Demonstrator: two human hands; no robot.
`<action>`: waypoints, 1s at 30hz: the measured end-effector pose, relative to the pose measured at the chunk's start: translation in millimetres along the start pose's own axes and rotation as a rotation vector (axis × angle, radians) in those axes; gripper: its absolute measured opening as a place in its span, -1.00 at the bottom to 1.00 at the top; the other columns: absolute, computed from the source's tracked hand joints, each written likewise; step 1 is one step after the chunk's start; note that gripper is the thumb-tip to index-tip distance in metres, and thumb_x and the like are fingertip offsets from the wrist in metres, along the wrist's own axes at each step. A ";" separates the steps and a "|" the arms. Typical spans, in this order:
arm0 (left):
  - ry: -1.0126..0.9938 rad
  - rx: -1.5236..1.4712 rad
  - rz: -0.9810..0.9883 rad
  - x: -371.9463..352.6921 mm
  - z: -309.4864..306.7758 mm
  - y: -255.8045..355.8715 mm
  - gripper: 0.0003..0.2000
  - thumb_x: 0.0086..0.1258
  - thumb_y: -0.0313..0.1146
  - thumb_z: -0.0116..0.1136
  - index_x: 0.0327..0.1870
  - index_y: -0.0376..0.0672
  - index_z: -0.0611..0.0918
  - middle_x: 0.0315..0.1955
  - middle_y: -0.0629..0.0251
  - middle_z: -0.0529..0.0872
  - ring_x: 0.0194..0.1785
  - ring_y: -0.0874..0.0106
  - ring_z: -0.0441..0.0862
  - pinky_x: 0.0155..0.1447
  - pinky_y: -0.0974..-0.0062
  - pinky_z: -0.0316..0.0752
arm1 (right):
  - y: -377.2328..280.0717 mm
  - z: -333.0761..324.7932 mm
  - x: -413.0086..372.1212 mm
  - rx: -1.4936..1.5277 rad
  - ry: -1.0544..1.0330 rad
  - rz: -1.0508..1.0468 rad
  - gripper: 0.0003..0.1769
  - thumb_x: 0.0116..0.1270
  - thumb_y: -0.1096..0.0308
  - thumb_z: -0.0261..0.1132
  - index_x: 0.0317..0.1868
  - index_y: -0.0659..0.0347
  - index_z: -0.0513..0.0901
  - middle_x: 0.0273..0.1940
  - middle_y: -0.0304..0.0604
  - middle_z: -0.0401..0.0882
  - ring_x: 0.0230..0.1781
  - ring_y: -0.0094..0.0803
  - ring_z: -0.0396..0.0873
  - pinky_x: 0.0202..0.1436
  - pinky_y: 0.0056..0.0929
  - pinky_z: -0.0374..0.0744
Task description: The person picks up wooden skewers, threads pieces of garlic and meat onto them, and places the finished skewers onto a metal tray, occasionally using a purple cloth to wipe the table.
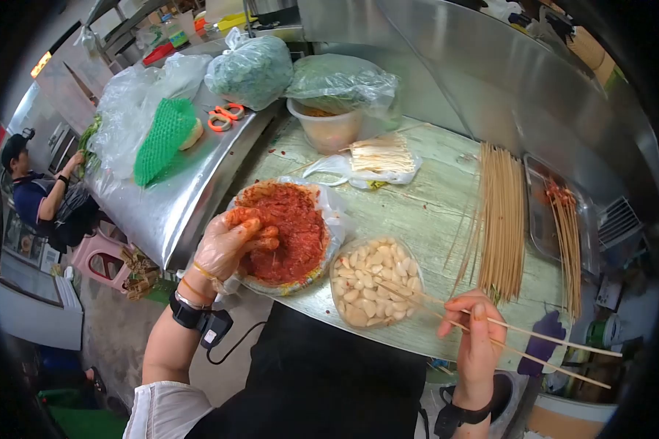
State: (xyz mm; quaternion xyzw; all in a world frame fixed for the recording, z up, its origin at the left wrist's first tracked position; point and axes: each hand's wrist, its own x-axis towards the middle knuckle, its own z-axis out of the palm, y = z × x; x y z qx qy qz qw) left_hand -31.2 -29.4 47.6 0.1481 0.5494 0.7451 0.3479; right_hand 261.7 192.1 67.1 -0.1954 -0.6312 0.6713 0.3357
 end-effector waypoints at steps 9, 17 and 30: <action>0.081 0.331 0.207 -2.8 10.2 -14.7 -0.74 0.34 -0.52 0.12 0.03 -0.38 0.56 -0.19 0.28 0.67 -0.16 0.58 0.58 -0.03 0.65 0.49 | -18.5 0.0 8.8 -0.159 -0.023 0.057 -0.62 0.50 0.18 -0.03 -0.19 0.36 0.53 -0.34 -0.15 0.53 -0.43 -0.46 0.56 -0.30 -0.54 0.51; 0.169 0.146 0.248 -3.2 33.7 -49.4 -0.81 0.27 -0.59 0.18 -0.10 -0.36 0.59 -0.25 0.33 0.66 -0.22 0.60 0.58 -0.13 0.64 0.50 | -16.4 14.8 25.7 -0.218 -0.066 0.060 -0.66 0.50 0.25 -0.01 -0.20 0.37 0.55 -0.36 -0.20 0.48 -0.40 -0.47 0.59 -0.28 -0.57 0.52; 0.208 0.303 0.292 -5.6 40.8 -58.4 -0.84 0.33 -0.53 0.11 -0.15 -0.40 0.62 -0.33 0.34 0.66 -0.28 0.63 0.53 -0.19 0.67 0.46 | -4.3 33.6 67.4 -0.367 -0.085 0.166 -0.65 0.49 0.20 0.00 -0.23 0.34 0.56 -0.39 -0.21 0.52 -0.43 -0.47 0.64 -0.36 -0.64 0.56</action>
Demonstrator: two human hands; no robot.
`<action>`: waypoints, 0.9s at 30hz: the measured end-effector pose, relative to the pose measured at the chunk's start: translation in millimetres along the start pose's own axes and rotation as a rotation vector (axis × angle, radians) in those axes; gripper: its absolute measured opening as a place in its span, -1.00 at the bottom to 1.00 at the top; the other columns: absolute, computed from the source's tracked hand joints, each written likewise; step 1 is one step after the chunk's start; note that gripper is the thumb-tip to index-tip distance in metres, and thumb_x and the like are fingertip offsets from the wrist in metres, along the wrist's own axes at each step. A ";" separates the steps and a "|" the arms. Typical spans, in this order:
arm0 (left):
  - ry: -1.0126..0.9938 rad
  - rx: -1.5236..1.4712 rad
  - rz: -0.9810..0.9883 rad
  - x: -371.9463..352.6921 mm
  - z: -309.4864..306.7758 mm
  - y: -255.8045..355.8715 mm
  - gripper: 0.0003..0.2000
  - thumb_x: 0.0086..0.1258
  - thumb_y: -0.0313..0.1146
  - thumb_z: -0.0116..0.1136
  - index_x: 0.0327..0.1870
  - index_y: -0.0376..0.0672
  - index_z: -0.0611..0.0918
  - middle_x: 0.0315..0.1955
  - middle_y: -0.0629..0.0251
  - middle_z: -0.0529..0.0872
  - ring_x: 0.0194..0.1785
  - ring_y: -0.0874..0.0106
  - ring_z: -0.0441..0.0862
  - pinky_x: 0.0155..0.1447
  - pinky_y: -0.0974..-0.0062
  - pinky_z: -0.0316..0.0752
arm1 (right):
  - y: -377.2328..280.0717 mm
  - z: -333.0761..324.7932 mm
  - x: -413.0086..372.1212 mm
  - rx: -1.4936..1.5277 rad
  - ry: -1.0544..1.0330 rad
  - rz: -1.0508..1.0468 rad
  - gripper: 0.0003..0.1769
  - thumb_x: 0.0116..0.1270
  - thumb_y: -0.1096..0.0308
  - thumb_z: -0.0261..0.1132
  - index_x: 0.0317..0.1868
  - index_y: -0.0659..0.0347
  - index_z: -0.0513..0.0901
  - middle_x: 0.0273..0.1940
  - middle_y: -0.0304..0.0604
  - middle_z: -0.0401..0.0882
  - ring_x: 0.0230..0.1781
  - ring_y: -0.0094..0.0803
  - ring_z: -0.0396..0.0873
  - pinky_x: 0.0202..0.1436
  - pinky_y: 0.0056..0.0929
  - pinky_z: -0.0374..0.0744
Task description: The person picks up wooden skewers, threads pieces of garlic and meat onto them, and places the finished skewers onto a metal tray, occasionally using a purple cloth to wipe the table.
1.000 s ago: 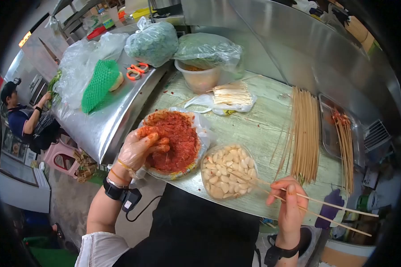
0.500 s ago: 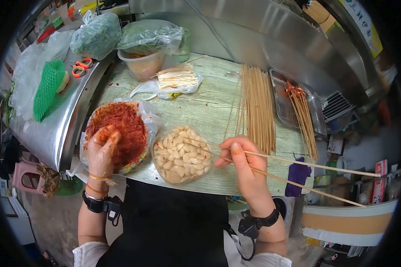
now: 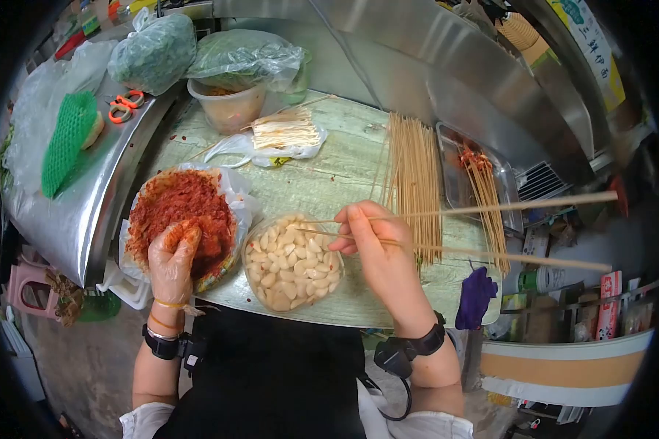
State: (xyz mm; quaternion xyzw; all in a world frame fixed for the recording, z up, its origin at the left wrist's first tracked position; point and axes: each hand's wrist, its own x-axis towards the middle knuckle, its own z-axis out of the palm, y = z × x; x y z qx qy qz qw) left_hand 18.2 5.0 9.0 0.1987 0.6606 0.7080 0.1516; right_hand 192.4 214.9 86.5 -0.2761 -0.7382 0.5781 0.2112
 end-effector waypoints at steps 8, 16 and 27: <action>-0.049 -0.020 -0.040 -0.4 -2.3 0.1 -0.84 0.32 -0.55 0.10 -0.14 -0.42 0.62 -0.32 0.34 0.66 -0.27 0.62 0.53 -0.17 0.67 0.46 | -8.2 0.2 13.5 0.033 -0.060 0.054 -0.66 0.49 0.24 0.01 -0.25 0.37 0.56 -0.41 -0.21 0.52 -0.43 -0.49 0.63 -0.37 -0.64 0.53; -0.072 -0.236 -0.100 1.4 -1.6 6.0 -0.81 0.36 -0.55 0.05 -0.09 -0.42 0.61 -0.23 0.24 0.69 -0.21 0.56 0.60 -0.12 0.62 0.52 | -19.8 -4.4 -40.4 0.063 -0.005 -0.196 -0.72 0.46 0.38 -0.02 -0.22 0.39 0.57 -0.21 -0.04 0.52 -0.33 -0.37 0.64 -0.21 -0.50 0.58; -0.313 -0.775 -0.232 -23.2 19.6 27.8 -0.60 0.47 -0.22 -0.01 0.12 -0.40 0.44 -0.07 0.05 0.62 -0.05 0.30 0.64 0.00 0.26 0.61 | -6.2 27.0 -60.1 -0.108 -0.186 -0.587 -0.64 0.47 0.15 0.00 -0.18 0.27 0.58 -0.30 0.00 0.57 -0.30 -0.26 0.64 -0.18 -0.36 0.58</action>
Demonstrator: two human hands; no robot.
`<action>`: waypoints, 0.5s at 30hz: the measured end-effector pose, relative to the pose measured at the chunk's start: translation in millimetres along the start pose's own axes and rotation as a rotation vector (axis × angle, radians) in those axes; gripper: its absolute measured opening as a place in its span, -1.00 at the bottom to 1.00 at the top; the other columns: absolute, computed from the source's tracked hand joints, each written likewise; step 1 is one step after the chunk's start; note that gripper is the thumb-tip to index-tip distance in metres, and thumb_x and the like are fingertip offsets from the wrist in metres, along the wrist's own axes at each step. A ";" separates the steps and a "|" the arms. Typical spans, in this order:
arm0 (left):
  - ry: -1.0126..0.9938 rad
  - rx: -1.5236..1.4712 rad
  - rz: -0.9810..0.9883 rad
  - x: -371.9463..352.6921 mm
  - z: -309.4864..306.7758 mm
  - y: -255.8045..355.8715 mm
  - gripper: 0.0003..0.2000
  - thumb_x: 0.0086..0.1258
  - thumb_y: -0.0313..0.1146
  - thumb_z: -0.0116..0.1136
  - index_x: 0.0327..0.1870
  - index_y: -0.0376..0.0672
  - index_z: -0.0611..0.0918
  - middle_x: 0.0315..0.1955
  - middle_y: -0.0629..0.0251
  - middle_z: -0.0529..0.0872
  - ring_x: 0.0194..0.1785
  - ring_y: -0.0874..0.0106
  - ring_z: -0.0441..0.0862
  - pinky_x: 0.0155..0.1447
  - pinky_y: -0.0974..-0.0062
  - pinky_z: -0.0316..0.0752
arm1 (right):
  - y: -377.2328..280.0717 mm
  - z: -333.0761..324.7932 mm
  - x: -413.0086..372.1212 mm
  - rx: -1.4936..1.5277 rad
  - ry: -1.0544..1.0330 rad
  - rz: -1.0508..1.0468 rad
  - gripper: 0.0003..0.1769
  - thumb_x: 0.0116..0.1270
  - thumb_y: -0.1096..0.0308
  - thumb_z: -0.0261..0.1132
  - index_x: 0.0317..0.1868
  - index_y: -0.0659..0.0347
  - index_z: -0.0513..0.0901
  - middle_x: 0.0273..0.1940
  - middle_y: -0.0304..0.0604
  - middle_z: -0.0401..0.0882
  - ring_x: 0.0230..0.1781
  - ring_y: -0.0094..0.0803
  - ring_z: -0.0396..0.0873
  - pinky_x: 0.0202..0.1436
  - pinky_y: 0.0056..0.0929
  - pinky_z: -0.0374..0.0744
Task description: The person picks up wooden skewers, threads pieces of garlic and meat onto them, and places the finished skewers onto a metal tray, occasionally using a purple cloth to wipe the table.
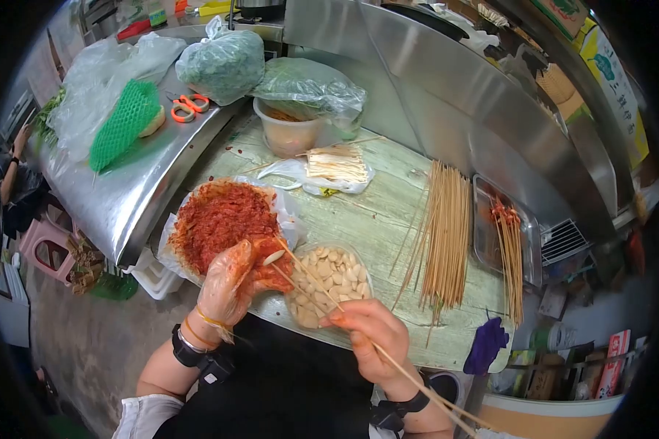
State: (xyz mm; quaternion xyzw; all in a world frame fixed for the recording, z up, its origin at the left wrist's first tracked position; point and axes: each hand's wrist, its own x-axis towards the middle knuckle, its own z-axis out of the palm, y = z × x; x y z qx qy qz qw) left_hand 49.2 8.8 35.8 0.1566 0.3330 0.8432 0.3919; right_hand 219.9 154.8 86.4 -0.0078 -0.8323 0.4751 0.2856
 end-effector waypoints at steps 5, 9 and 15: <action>0.092 0.068 -0.055 0.3 2.9 -3.6 -0.67 0.39 -0.37 0.11 0.06 -0.41 0.51 -0.08 0.08 0.63 -0.09 0.35 0.64 -0.01 0.32 0.61 | 12.7 2.4 -10.2 -0.034 -0.056 -0.064 -0.67 0.47 0.21 0.00 -0.14 0.32 0.57 -0.25 0.01 0.58 -0.26 -0.24 0.64 -0.18 -0.37 0.60; 0.137 0.062 -0.072 1.2 1.1 -10.5 -0.71 0.37 -0.43 0.12 0.03 -0.42 0.54 -0.10 0.11 0.64 -0.11 0.37 0.64 -0.01 0.34 0.61 | 11.2 1.6 -11.3 -0.185 -0.133 -0.163 -0.76 0.38 0.33 0.13 -0.10 0.31 0.62 -0.18 -0.03 0.60 -0.30 -0.27 0.62 -0.24 -0.44 0.60; 0.236 -0.089 0.037 2.8 -1.8 -9.7 -0.72 0.38 -0.43 0.10 0.04 -0.39 0.53 -0.06 0.09 0.61 -0.05 0.32 0.62 0.03 0.33 0.59 | 0.6 -4.4 -19.3 -0.100 0.044 -0.085 -0.59 0.46 0.12 -0.01 -0.17 0.32 0.59 -0.28 -0.03 0.54 -0.37 -0.28 0.61 -0.29 -0.41 0.58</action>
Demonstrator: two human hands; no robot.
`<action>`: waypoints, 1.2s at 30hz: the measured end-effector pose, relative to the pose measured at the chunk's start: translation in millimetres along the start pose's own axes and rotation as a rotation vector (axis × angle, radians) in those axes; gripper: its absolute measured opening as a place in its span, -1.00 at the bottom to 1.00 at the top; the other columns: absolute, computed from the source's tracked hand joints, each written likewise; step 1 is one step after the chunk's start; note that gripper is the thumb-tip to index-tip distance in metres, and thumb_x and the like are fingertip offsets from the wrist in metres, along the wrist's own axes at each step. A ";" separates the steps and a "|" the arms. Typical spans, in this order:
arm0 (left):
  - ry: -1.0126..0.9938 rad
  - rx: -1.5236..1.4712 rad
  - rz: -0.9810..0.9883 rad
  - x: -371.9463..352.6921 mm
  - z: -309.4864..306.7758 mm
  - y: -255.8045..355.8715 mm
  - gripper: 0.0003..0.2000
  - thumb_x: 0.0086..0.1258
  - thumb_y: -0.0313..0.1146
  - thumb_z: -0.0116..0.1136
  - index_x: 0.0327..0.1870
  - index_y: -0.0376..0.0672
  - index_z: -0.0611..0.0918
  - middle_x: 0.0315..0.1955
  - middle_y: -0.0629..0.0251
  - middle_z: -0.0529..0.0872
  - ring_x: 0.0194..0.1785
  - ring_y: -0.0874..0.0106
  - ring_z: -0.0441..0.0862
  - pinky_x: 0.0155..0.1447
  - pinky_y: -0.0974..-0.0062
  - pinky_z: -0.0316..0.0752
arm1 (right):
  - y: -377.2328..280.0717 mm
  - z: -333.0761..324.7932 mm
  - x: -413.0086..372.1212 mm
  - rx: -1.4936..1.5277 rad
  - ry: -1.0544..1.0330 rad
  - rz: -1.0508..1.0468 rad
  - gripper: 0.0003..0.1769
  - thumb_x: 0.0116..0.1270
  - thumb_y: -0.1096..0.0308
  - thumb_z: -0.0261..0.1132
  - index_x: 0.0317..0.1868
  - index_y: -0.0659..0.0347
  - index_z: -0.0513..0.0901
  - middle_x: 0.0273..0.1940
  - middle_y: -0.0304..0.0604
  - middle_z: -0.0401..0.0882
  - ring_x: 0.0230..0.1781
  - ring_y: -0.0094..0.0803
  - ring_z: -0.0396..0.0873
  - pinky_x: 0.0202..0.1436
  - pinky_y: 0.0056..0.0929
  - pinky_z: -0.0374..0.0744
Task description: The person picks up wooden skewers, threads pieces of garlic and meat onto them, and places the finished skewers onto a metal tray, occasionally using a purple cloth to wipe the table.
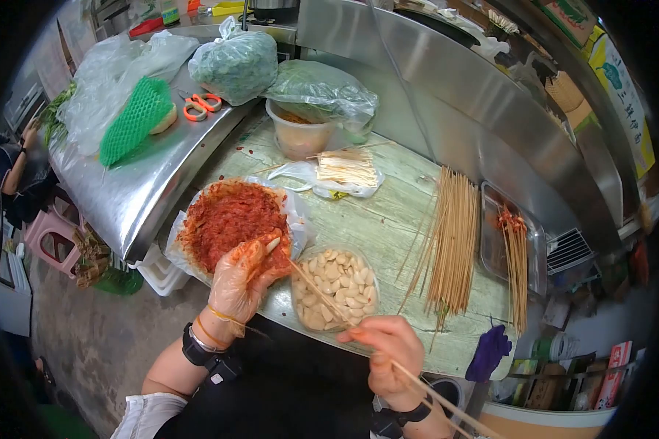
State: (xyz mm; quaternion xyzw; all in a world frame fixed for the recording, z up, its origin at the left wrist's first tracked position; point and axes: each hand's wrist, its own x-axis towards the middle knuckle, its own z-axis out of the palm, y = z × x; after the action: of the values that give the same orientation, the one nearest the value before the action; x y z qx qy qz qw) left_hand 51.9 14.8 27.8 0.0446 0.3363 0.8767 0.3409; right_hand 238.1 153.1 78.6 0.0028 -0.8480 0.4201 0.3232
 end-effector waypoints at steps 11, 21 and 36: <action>-0.035 -0.033 -0.008 -4.6 1.1 -5.8 -0.70 0.41 -0.46 0.04 0.10 -0.42 0.47 0.01 0.09 0.58 0.06 0.31 0.58 0.13 0.39 0.54 | -2.2 7.8 9.4 -0.139 -0.007 -0.054 -0.65 0.45 0.18 0.03 -0.24 0.26 0.63 -0.28 -0.11 0.62 -0.38 -0.31 0.60 -0.34 -0.46 0.57; -0.063 0.367 0.199 -5.8 -5.4 -18.8 -0.66 0.25 -0.58 0.15 0.08 -0.34 0.53 -0.04 0.11 0.64 -0.01 0.32 0.62 0.11 0.47 0.52 | 0.6 17.3 10.8 -0.208 -0.047 -0.123 -0.61 0.50 0.09 -0.09 -0.23 0.21 0.51 -0.33 -0.08 0.57 -0.40 -0.34 0.60 -0.37 -0.45 0.57; -0.063 0.024 0.031 0.1 -10.0 -18.3 -0.76 0.42 -0.42 0.03 0.00 -0.39 0.52 -0.09 0.11 0.64 -0.04 0.30 0.63 0.02 0.36 0.58 | 18.9 24.4 24.0 -0.172 -0.012 -0.170 -0.66 0.46 0.21 0.00 -0.31 0.24 0.61 -0.29 -0.06 0.65 -0.42 -0.26 0.61 -0.36 -0.43 0.59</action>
State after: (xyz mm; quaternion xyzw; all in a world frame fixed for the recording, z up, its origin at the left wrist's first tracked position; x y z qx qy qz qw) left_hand 59.2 19.1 8.8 0.0815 0.3350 0.8759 0.3374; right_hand 200.5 154.3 67.7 0.0496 -0.8795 0.3169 0.3517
